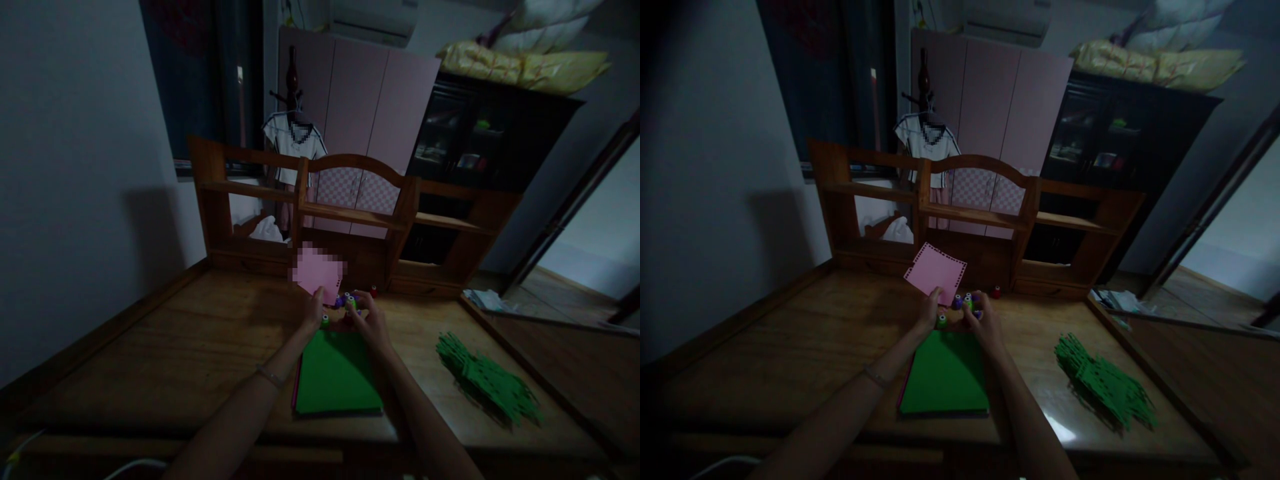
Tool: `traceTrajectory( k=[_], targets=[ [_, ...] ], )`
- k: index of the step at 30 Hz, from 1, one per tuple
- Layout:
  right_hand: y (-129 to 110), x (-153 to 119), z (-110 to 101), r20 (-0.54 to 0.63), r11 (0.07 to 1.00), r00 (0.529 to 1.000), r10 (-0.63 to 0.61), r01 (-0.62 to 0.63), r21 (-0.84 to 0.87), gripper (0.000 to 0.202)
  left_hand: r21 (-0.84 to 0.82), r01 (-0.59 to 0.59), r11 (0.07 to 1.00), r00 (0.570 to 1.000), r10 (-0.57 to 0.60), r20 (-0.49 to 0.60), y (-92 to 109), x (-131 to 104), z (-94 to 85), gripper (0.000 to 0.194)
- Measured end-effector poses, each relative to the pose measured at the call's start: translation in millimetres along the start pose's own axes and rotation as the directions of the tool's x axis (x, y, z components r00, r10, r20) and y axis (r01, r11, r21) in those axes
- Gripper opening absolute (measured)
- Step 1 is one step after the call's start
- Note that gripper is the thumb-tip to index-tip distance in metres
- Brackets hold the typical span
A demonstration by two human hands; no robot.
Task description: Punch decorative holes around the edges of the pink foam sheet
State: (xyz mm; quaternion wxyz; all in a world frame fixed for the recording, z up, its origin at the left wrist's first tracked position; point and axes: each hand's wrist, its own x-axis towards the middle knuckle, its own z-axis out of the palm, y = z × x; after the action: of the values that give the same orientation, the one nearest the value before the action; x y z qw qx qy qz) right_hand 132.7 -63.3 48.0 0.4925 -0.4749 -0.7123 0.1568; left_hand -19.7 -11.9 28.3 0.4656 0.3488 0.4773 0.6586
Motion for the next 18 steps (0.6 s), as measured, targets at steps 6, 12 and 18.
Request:
traceTrajectory(
  k=[6,12,18],
  targets=[
    [9.8,2.3,3.9,0.078,0.998,0.996,-0.034,0.038,-0.053,0.035,0.045,0.012,0.999,1.0,-0.013,0.023,1.3,-0.8,-2.2,0.033],
    [16.8,1.2,11.0,0.123,0.988,0.986,-0.114,0.125,-0.085,0.033,0.006,0.007,1.0,0.999,-0.007,0.04,3.2,-2.3,-1.1,0.031],
    [18.4,-2.3,15.1,0.195,0.983,0.966,-0.169,0.18,-0.04,0.03,-0.006,0.003,1.0,1.0,-0.003,0.019,0.2,-0.2,-1.0,0.03]
  ],
)
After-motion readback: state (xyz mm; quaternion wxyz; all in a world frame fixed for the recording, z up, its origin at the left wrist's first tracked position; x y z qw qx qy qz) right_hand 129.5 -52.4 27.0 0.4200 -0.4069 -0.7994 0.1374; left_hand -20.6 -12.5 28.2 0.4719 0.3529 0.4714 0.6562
